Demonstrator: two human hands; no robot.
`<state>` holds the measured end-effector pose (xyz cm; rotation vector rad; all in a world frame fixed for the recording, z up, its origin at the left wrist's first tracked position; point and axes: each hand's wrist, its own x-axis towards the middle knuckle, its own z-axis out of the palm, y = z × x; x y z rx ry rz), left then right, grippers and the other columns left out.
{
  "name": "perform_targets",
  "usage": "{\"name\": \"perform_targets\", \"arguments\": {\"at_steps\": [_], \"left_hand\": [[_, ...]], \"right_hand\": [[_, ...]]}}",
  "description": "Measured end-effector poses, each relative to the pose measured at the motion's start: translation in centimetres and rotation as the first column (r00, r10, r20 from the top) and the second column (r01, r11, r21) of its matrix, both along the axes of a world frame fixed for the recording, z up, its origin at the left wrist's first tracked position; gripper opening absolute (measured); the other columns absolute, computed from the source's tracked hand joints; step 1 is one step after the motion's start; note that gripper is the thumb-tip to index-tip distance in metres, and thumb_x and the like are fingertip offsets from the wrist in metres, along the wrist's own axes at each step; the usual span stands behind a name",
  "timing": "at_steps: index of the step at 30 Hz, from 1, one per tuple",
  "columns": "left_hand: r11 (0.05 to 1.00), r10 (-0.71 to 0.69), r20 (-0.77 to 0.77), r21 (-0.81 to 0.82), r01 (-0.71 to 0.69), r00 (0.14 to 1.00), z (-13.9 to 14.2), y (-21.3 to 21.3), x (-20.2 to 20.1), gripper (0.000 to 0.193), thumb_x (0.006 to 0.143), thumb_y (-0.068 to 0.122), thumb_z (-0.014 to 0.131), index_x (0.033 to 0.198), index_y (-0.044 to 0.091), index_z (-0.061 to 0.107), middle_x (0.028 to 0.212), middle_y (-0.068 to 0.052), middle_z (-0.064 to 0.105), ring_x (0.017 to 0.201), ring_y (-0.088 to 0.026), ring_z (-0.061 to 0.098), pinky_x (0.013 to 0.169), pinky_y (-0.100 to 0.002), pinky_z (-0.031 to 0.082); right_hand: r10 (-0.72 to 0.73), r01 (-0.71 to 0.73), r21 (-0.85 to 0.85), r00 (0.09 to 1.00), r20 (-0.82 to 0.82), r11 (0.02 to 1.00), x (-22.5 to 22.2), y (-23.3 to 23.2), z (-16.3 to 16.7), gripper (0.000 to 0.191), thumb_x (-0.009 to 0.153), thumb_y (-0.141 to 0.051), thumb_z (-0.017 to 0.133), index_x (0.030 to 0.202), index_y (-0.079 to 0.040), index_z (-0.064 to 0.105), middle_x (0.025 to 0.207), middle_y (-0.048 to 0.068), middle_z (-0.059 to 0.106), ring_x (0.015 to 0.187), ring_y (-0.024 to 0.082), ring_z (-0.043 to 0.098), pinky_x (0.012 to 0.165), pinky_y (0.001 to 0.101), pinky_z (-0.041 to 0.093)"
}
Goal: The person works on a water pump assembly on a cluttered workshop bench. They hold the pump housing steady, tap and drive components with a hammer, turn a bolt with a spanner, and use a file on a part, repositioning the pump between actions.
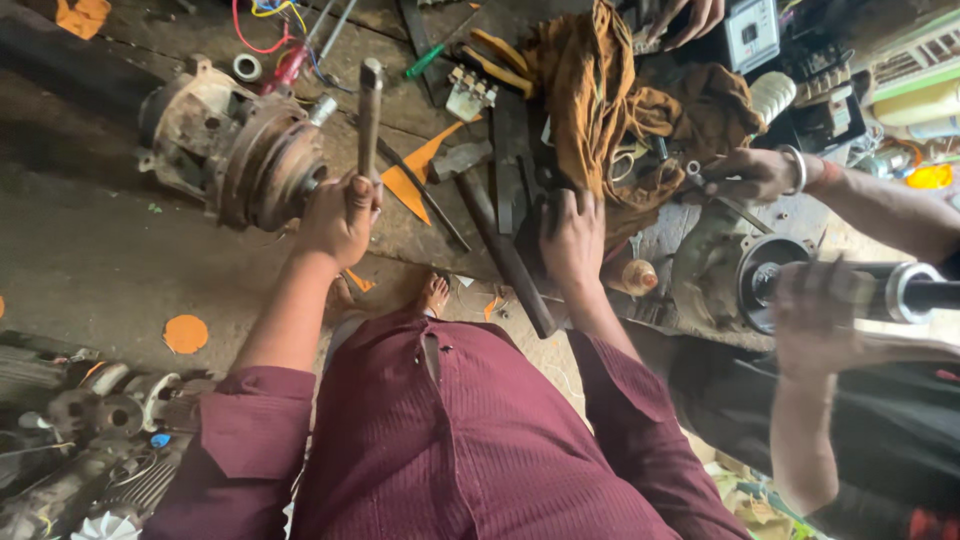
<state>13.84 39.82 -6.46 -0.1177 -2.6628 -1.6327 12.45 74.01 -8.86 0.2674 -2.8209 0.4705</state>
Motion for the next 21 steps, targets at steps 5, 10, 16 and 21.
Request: {"name": "perform_targets", "arguments": {"at_steps": [5, 10, 16, 21], "left_hand": [[0.999, 0.002, 0.085, 0.054, -0.007, 0.996, -0.1, -0.1, 0.1, 0.071, 0.101, 0.069, 0.025, 0.098, 0.008, 0.060, 0.064, -0.007, 0.060, 0.058, -0.026, 0.065, 0.059, -0.040, 0.051], [0.999, -0.026, -0.202, 0.015, 0.030, 0.979, -0.6, -1.3, -0.1, 0.043, 0.113, 0.048, 0.040, 0.127, 0.008, 0.049, 0.085, -0.009, 0.069, 0.076, -0.031, 0.070, 0.068, -0.043, 0.054], [0.998, -0.055, -0.229, -0.027, 0.051, 0.972, -1.8, -2.0, -0.3, 0.027, 0.107, 0.027, 0.054, 0.128, 0.012, 0.048, 0.081, -0.010, 0.070, 0.070, -0.034, 0.071, 0.063, -0.046, 0.055], [0.996, -0.001, -0.279, -0.082, -0.023, 0.960, -2.4, -1.2, -0.5, 0.026, 0.107, 0.026, 0.060, 0.125, 0.011, 0.048, 0.079, -0.013, 0.068, 0.071, -0.039, 0.069, 0.062, -0.050, 0.052]], "right_hand": [[-0.030, 0.014, 0.103, 0.988, 0.153, 0.995, 2.0, 0.9, -0.9, 0.039, 0.091, -0.017, 0.067, 0.123, 0.002, 0.056, 0.117, 0.028, 0.057, 0.112, 0.049, 0.054, 0.100, 0.0538, 0.044], [-0.050, 0.047, 0.190, 0.999, 0.012, 0.981, 1.8, 0.5, -1.4, 0.049, 0.090, -0.016, 0.069, 0.131, 0.004, 0.052, 0.131, 0.033, 0.055, 0.118, 0.050, 0.053, 0.103, 0.0533, 0.042], [-0.074, 0.031, 0.287, 0.988, 0.139, 0.957, -0.2, 0.4, 0.3, 0.062, 0.076, -0.009, 0.068, 0.134, 0.003, 0.050, 0.126, 0.030, 0.061, 0.109, 0.047, 0.062, 0.095, 0.0517, 0.050], [-0.020, -0.005, 0.150, 0.987, 0.162, 0.989, -0.8, 1.3, 0.7, 0.050, 0.086, -0.021, 0.073, 0.124, 0.004, 0.050, 0.107, 0.031, 0.065, 0.086, 0.050, 0.066, 0.076, 0.0565, 0.053]]}}
